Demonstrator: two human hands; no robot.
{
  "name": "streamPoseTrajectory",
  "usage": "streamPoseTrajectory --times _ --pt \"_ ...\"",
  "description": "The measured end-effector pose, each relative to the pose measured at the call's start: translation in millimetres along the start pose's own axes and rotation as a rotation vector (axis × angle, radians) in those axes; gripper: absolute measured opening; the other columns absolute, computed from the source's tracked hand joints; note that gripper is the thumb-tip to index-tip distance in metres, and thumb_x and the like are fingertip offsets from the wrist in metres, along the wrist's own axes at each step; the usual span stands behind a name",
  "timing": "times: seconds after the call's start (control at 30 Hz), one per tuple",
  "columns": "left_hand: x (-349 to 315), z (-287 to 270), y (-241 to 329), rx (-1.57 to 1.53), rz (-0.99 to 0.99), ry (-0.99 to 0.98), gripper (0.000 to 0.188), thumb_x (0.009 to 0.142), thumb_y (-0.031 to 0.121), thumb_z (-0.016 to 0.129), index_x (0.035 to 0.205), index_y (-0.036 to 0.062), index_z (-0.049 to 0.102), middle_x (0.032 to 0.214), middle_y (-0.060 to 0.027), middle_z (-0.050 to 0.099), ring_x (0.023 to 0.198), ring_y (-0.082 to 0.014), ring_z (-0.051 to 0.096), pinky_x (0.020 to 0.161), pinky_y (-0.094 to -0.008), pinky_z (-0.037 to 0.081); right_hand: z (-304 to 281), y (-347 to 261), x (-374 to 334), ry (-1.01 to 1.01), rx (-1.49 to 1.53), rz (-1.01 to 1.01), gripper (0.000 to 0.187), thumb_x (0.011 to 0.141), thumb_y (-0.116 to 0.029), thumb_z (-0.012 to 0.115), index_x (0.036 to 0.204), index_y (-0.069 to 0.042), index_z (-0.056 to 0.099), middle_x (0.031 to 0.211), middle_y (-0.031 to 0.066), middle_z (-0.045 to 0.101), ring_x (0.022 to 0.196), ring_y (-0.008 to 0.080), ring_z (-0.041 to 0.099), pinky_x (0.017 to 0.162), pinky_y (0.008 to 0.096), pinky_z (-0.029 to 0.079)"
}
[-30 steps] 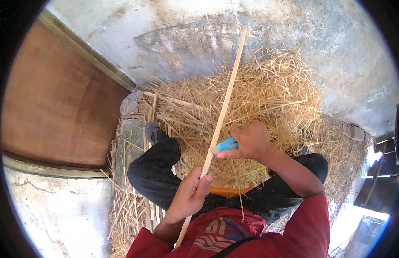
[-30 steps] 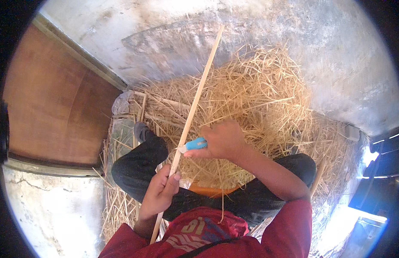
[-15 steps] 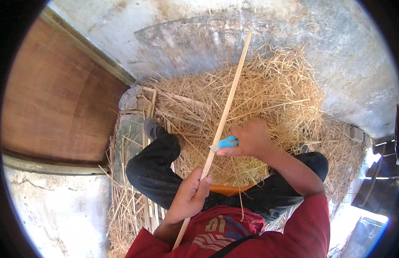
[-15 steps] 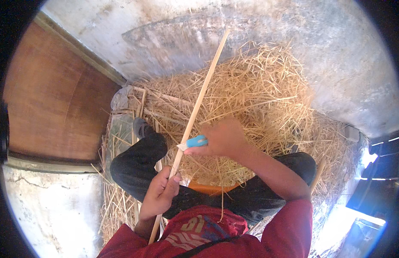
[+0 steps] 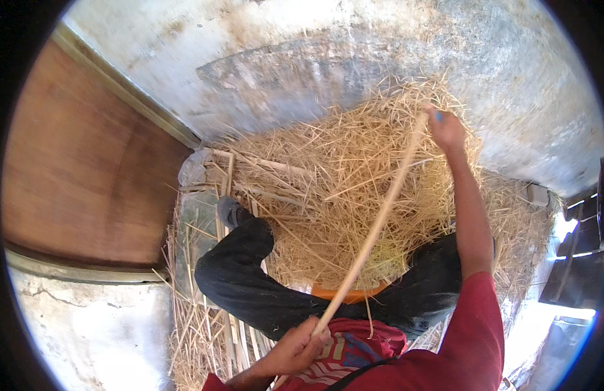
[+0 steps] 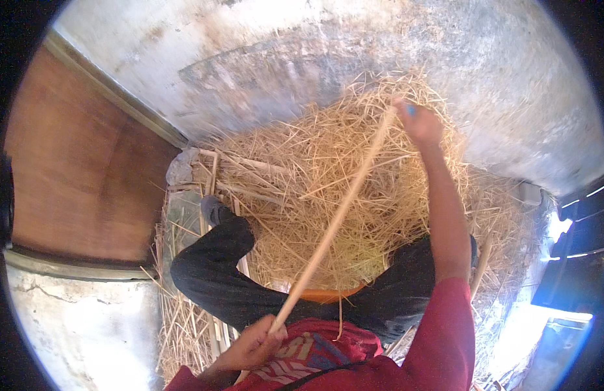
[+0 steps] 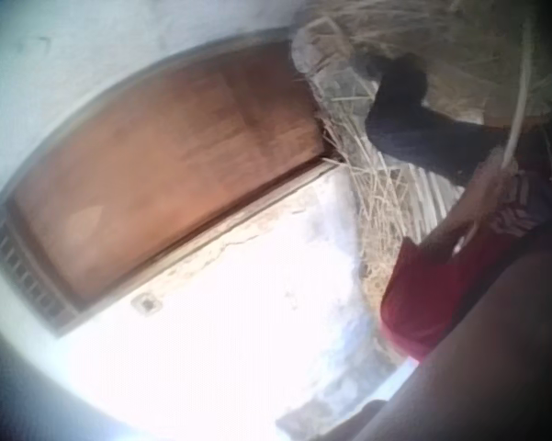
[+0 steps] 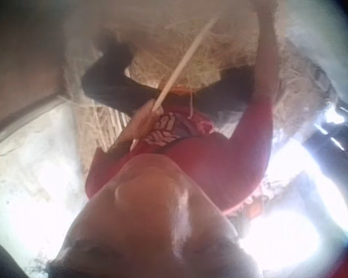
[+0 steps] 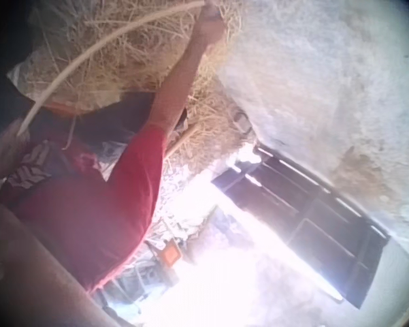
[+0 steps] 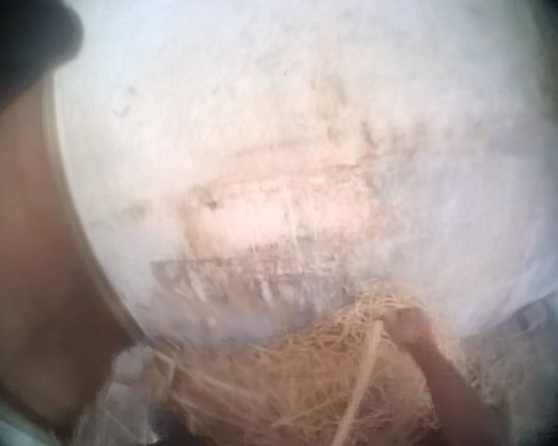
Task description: The person sits cross-legged on a concrete floor surrounded by straw and uses a small blue knife to peel the outer layer off a long, thin bamboo stick. The person holds the stick with their left hand and scrapes the knife along its length with their right hand, creating a pile of shavings.
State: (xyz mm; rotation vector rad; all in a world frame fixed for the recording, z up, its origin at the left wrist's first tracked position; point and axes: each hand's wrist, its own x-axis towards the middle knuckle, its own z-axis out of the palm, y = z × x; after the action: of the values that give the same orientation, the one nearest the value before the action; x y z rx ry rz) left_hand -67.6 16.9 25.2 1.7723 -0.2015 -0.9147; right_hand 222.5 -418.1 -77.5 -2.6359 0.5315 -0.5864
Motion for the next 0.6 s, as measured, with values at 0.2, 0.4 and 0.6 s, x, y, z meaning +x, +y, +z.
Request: streamPoseTrajectory --times 0.2,0.4,0.6 --pt "-2.9 -7.2 -27.7 -0.113 -0.041 0.212 0.018 0.098 0.023 0.044 0.093 0.0054 0.046 0.069 0.0044 0.042 0.062 -0.0035 0.039 0.054 -0.0208 0.034 -8.3 -35.3 -34.5 -0.306 0.127 0.083 0.084 0.083 -0.078 0.024 0.077 -0.007 0.068 0.057 0.0064 0.057 0.064 0.0227 0.061 0.057 0.0355 0.048" --pt "22.7 -15.3 -4.9 -0.178 0.093 0.267 0.028 0.097 0.015 0.044 0.123 0.0022 0.046 0.065 0.0066 0.038 0.057 -0.0016 0.037 0.051 -0.0189 0.032 -48.8 -149.5 -175.8 -0.522 0.150 -0.763 0.067 0.073 -0.074 0.053 0.063 -0.009 0.061 0.049 0.0093 0.052 0.047 0.0262 0.057 0.047 0.0397 0.044" --pt "20.6 -10.7 5.1 -0.061 0.097 0.288 0.032 0.097 0.013 0.045 0.127 0.0024 0.044 0.065 0.0023 0.043 0.057 -0.0026 0.039 0.051 -0.0204 0.032 -31.9 -134.4 -149.8 -0.254 0.218 -0.768 0.068 0.071 -0.076 0.053 0.057 -0.009 0.055 0.047 0.0070 0.050 0.043 0.0248 0.055 0.042 0.0384 0.042"
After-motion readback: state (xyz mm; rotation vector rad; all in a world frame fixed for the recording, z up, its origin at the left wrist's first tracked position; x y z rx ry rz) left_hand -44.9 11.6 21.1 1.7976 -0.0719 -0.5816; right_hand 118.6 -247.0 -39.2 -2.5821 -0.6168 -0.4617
